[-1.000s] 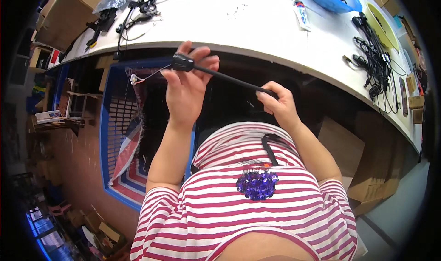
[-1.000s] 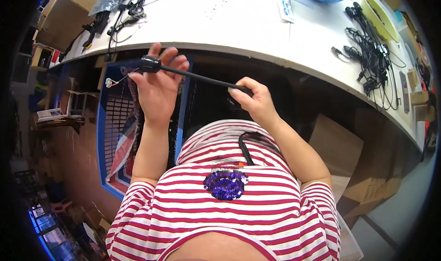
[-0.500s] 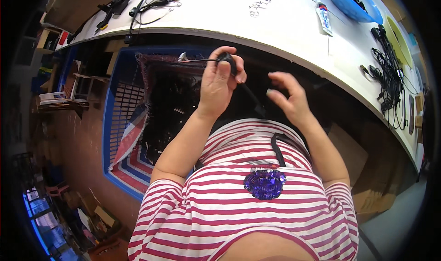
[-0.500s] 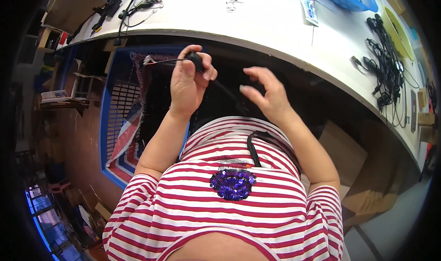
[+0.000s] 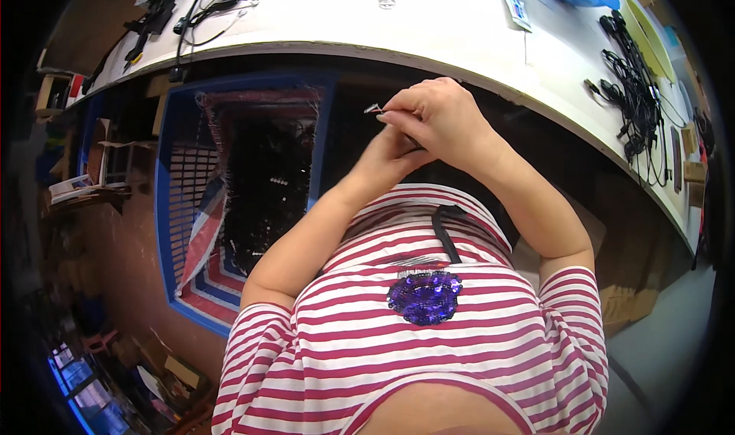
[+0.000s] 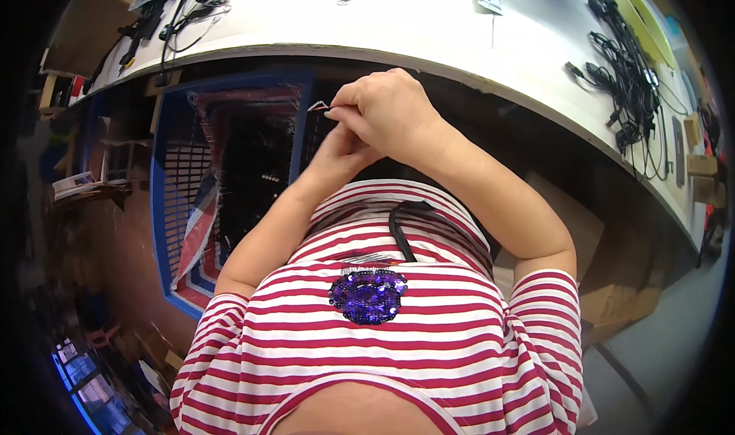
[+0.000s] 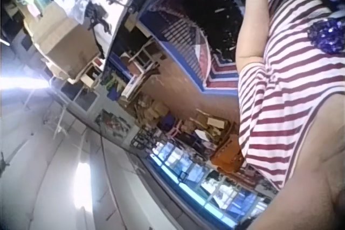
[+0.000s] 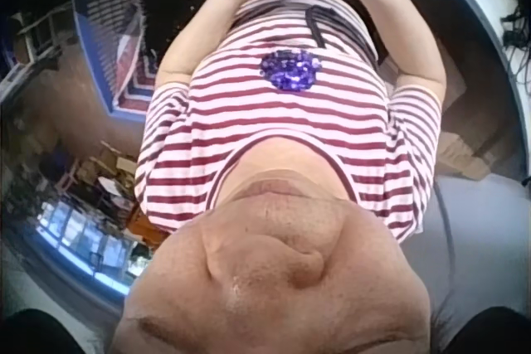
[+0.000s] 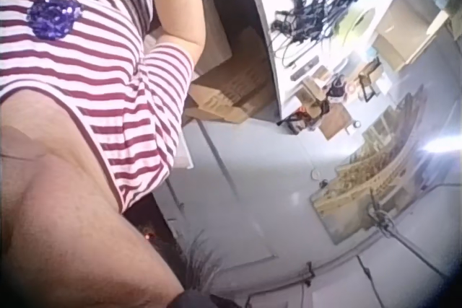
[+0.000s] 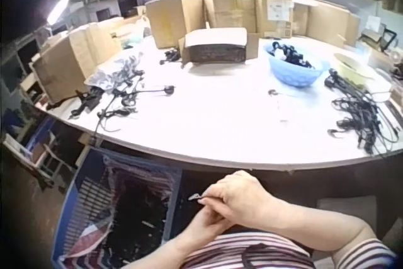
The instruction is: The person assembles small electronic components at a workbench. They repeatedly pick up a small cylindrical device, apply adhesive from a tube to its interior, and attach a black circular cap. The person handles multiple units one at a time, placing finished items into a blue bin.
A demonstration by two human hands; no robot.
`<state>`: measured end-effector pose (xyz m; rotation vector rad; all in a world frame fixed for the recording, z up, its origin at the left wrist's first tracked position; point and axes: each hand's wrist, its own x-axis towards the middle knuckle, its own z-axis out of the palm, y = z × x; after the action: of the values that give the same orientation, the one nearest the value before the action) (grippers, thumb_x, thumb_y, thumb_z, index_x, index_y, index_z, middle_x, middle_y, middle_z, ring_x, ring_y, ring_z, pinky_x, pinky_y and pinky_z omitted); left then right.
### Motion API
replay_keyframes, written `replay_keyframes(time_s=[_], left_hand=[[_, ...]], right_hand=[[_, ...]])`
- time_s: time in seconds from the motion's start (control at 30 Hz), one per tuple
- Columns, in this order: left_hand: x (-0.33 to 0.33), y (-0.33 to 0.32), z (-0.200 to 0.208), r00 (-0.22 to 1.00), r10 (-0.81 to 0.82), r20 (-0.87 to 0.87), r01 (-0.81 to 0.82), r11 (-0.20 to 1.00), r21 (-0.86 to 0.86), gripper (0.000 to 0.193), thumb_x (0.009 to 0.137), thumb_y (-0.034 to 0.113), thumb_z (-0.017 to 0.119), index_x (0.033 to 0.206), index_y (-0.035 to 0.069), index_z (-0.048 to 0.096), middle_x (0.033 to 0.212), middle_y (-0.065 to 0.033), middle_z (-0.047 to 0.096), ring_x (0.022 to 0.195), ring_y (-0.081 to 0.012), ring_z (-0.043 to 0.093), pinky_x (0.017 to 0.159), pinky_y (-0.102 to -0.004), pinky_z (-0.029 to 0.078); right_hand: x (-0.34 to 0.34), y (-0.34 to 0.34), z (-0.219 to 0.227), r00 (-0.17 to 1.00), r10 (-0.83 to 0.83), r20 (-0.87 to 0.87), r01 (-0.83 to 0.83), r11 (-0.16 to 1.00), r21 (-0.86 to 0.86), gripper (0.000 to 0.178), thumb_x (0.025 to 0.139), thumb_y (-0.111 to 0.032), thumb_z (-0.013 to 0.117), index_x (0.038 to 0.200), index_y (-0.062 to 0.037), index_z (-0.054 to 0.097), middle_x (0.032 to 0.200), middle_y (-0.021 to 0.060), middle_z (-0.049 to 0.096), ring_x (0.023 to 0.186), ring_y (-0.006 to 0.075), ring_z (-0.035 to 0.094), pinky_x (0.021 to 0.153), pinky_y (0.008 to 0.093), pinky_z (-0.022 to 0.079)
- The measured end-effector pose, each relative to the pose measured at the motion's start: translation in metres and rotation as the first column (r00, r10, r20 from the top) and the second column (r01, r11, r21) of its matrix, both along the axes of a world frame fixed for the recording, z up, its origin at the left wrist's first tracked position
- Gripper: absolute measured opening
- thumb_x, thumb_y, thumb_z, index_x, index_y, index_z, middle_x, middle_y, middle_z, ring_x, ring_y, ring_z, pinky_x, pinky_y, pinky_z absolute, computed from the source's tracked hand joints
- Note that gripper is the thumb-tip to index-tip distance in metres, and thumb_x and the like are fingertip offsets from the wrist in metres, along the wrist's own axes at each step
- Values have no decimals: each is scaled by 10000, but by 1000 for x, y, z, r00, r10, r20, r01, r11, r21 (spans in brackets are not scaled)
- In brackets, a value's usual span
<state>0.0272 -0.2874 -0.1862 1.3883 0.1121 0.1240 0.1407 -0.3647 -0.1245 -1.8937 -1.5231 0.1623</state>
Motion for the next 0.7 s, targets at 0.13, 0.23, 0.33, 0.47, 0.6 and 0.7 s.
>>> replay_keyframes(time_s=[0.13,0.23,0.33,0.47,0.6,0.7], left_hand=[[-18,27,6,943,333,14,-329,922,203,368,825,24,576,1168,26,443,1046,-63,524,888,-119,534,767,-226,444],[-17,34,45,909,372,187,-404,680,612,235,805,55,610,1025,6,542,896,-44,572,788,-86,524,692,-207,427],[-9,42,50,903,366,226,-407,559,723,120,800,99,635,837,-14,625,742,-29,614,686,-82,553,662,-197,426],[-12,46,48,943,308,-127,-266,925,272,145,817,130,629,868,-6,636,791,-28,624,741,-81,562,687,-196,424],[-11,44,47,960,208,-187,-174,968,182,164,807,157,641,856,1,631,784,-23,619,755,-66,552,682,-192,415],[-9,42,52,957,158,-245,-89,958,273,158,798,162,648,840,12,627,762,-8,604,728,-50,529,661,-182,399]], right_hand=[[7,-11,5,991,-109,-83,101,990,-101,187,762,-226,612,782,-52,677,665,107,632,631,283,612,635,355,490],[8,-12,9,986,-120,-113,91,968,-233,187,767,-221,609,780,-48,677,662,112,631,631,280,612,635,355,489],[5,-15,14,981,-107,-163,62,964,-260,208,780,-234,610,811,-38,673,677,115,636,638,259,617,628,342,485],[9,-24,17,939,-119,-324,43,971,-234,241,801,-254,604,836,-24,664,685,100,640,623,210,614,611,304,478],[17,-30,19,891,-78,-447,-55,959,-278,198,823,-197,586,838,-12,655,613,26,578,549,83,498,513,218,390],[18,-33,20,904,-70,-421,-75,945,-319,213,815,-203,590,813,0,655,608,32,577,550,90,501,516,227,398]])
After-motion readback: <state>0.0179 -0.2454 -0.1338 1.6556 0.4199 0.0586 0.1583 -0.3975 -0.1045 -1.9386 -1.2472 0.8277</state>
